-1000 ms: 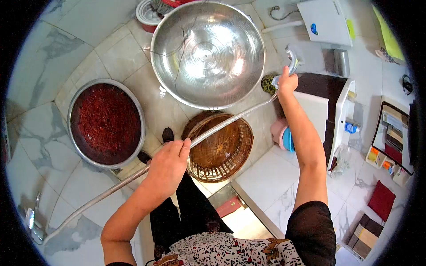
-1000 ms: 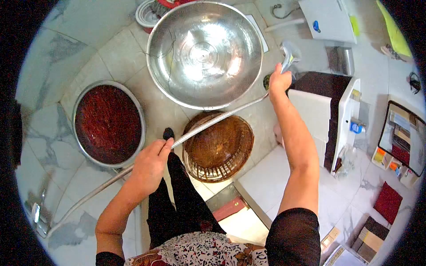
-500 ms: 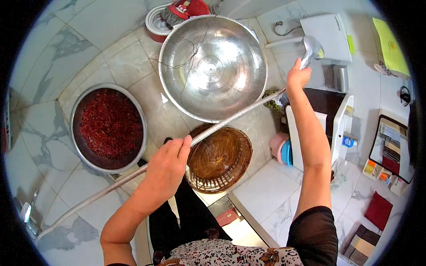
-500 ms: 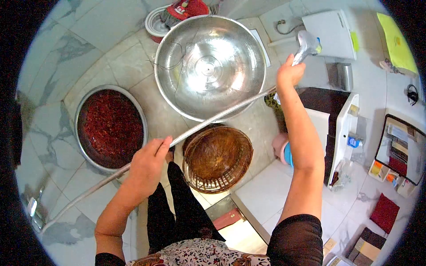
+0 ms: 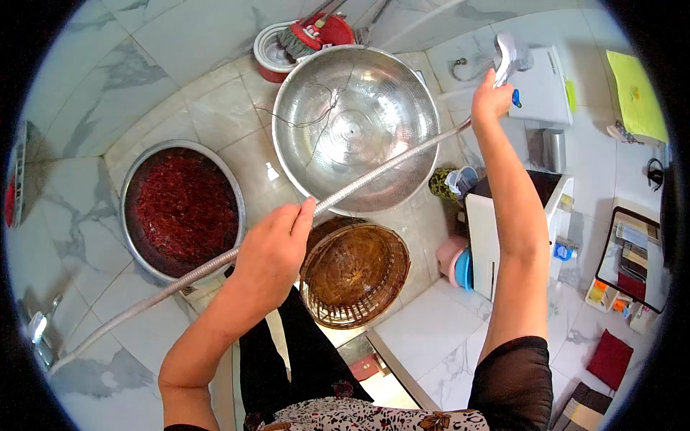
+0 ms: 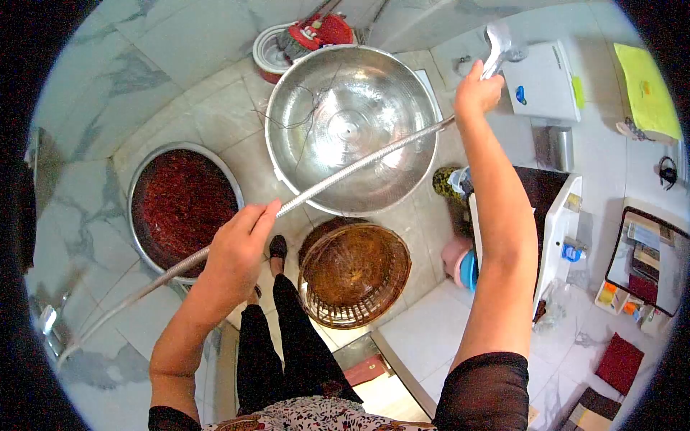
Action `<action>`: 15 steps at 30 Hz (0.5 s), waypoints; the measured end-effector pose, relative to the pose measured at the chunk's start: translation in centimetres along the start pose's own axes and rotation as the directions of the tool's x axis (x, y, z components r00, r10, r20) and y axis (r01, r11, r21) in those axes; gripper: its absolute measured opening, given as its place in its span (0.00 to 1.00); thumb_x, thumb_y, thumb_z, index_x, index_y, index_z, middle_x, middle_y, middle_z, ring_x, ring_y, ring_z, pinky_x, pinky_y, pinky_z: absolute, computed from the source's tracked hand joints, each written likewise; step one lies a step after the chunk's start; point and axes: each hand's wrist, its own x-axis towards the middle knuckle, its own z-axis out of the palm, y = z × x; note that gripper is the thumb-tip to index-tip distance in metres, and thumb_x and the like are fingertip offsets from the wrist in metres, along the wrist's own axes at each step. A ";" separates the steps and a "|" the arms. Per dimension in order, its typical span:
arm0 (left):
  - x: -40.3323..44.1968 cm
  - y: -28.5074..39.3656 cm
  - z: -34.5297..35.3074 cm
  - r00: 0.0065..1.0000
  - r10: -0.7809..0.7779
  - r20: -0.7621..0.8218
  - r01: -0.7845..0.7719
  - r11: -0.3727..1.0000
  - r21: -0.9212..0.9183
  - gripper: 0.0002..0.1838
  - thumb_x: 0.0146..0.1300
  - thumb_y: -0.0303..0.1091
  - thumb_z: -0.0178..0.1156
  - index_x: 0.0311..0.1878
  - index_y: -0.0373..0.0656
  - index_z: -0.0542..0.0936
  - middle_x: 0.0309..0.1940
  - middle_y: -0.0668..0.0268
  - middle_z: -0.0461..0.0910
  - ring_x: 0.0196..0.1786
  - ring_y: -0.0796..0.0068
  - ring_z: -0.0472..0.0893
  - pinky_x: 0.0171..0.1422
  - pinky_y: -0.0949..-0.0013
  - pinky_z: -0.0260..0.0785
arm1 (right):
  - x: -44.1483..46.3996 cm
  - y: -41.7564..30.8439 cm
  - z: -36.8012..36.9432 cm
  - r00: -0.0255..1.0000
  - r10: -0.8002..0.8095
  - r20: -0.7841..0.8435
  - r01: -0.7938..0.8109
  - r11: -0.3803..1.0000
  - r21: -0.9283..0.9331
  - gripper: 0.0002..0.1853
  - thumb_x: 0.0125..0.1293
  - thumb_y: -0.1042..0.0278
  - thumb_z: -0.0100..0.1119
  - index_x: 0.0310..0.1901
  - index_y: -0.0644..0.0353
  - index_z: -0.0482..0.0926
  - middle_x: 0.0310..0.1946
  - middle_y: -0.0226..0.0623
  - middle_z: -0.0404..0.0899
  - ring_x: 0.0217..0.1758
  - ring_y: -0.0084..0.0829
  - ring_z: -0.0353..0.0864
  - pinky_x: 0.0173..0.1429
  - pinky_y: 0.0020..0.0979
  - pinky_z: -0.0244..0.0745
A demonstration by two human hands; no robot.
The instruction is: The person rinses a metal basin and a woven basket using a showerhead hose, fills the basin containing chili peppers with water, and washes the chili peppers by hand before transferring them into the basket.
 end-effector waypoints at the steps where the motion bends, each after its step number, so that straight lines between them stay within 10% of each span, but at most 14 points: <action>1: 0.1 -0.1 0.0 1.000 -0.004 -0.003 0.004 1.000 0.006 0.23 0.46 0.20 0.50 0.51 0.26 0.67 0.34 0.56 0.68 0.38 0.62 0.72 0.41 0.67 0.67 | 0.4 -0.5 0.5 1.000 -0.017 0.014 0.017 0.999 0.029 0.25 0.53 0.48 0.55 0.33 0.70 0.70 0.28 0.54 0.76 0.34 0.52 0.76 0.39 0.45 0.69; 9: -0.3 -1.3 -0.1 0.999 -0.046 0.028 0.045 0.999 0.029 0.25 0.43 0.18 0.51 0.50 0.25 0.66 0.36 0.54 0.68 0.40 0.58 0.72 0.43 0.67 0.66 | 1.9 -1.3 6.8 0.971 -0.094 0.218 0.036 0.966 0.255 0.26 0.52 0.46 0.56 0.29 0.69 0.73 0.25 0.52 0.76 0.32 0.49 0.77 0.38 0.42 0.69; 15: -2.5 -2.2 0.6 0.992 -0.099 0.075 0.097 0.995 0.034 0.25 0.42 0.17 0.53 0.50 0.26 0.67 0.35 0.55 0.68 0.39 0.59 0.72 0.43 0.66 0.66 | -2.4 -3.6 6.7 0.827 -0.083 0.556 -0.327 0.734 0.595 0.22 0.53 0.50 0.59 0.25 0.65 0.71 0.16 0.37 0.72 0.17 0.29 0.74 0.22 0.31 0.69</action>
